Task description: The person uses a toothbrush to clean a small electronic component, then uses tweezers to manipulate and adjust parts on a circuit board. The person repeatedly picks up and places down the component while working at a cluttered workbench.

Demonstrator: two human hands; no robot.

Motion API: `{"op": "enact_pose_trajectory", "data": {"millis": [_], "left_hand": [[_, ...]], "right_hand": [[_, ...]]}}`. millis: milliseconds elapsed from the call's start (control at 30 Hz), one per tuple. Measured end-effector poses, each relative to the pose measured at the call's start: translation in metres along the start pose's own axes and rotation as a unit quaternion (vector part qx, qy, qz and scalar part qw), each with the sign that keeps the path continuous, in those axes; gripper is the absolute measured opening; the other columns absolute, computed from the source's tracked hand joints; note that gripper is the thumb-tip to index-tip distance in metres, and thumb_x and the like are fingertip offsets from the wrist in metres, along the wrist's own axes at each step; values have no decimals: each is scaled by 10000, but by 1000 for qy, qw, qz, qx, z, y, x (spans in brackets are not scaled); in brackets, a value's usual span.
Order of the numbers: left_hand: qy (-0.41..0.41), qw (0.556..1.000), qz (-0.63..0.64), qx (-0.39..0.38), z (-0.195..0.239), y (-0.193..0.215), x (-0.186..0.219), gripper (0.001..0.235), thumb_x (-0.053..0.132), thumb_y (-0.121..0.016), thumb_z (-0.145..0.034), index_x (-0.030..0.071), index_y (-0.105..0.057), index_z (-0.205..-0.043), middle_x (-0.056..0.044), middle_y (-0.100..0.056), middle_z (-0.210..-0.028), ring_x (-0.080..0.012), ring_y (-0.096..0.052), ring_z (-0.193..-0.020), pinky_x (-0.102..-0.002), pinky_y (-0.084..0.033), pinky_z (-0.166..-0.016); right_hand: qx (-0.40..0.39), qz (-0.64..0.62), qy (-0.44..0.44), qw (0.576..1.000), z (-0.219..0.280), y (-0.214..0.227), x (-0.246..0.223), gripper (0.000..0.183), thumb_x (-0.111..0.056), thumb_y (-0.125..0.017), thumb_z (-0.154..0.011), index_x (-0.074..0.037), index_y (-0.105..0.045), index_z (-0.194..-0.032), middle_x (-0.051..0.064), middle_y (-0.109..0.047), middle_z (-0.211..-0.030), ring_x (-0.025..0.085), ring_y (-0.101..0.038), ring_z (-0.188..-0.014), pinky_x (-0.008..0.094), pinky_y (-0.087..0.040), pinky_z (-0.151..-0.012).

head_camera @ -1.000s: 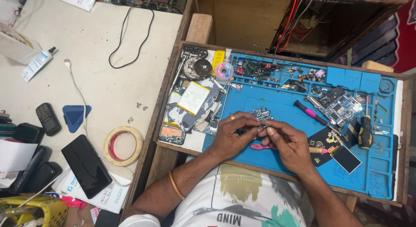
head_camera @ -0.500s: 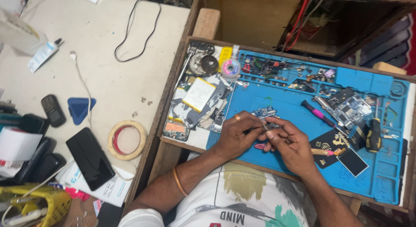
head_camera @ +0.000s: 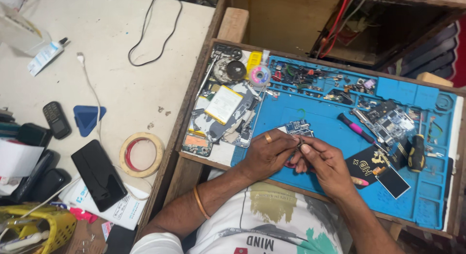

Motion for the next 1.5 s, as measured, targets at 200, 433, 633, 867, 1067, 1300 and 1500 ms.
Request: {"op": "enact_pose_trajectory", "data": {"millis": [200,433,633,867,1067,1300,1500], "left_hand": [[-21,1000,-11,0,-2,-1,4,166,-29,-776,-883,25,-704,-1023,-79,-724,-1046,-236,-745,-984,-331,-629,-854],[20,1000,17,-1,-1,-4,1,172,-42,-783,-866,15,-722,-1016,-110,-716,-1007,-225,-745,-891,-311,-620,-744],[57,997,47,9,-3,-8,-4,151,-71,-760,-858,8,-712,-978,-110,-718,-998,-219,-745,-851,-299,-612,-706],[-14,999,34,0,-3,-1,4,161,-57,-761,-857,16,-697,-985,-108,-725,-1017,-243,-746,-938,-324,-614,-798],[30,997,73,8,-4,3,1,164,-39,-779,-881,20,-720,-1023,-102,-730,-1009,-235,-738,-920,-329,-601,-775],[5,997,75,-5,2,1,-3,165,-1,-786,-897,15,-715,-1045,-107,-726,-1006,-228,-733,-907,-307,-598,-761],[13,995,98,5,-1,1,-4,148,9,-790,-913,19,-707,-1035,-99,-726,-1002,-207,-741,-923,-304,-613,-782]], "right_hand": [[13,-6,-9,1000,3,-2,-1,387,-200,-542,-1042,18,-640,-1347,47,-642,-761,87,-546,-617,227,-458,-552],[3,-24,-21,999,4,-7,-10,395,-216,-545,-1041,5,-653,-1350,30,-628,-714,50,-479,-548,199,-398,-501],[-24,12,8,1000,8,-7,-20,433,-234,-562,-1024,-27,-604,-1402,19,-655,-727,37,-453,-540,192,-373,-480],[23,71,58,996,9,-9,-9,413,-228,-558,-1044,-14,-645,-1386,-9,-558,-690,29,-449,-597,194,-350,-514],[17,99,36,994,8,-4,-8,398,-218,-543,-1023,-40,-641,-1365,-16,-552,-675,32,-406,-566,195,-307,-492],[61,94,51,992,7,-2,-6,369,-221,-549,-1049,21,-672,-1299,-10,-533,-678,31,-400,-561,195,-284,-467],[40,80,44,995,7,-4,-11,363,-234,-545,-1036,4,-654,-1288,-14,-549,-688,34,-443,-598,195,-320,-505]]}}
Point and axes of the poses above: each hand's wrist, its own z-axis away from the middle knuckle, its own y-axis out of the back of the hand, x = y × z, the point moved 3 cm from there along -z, towards the middle knuckle
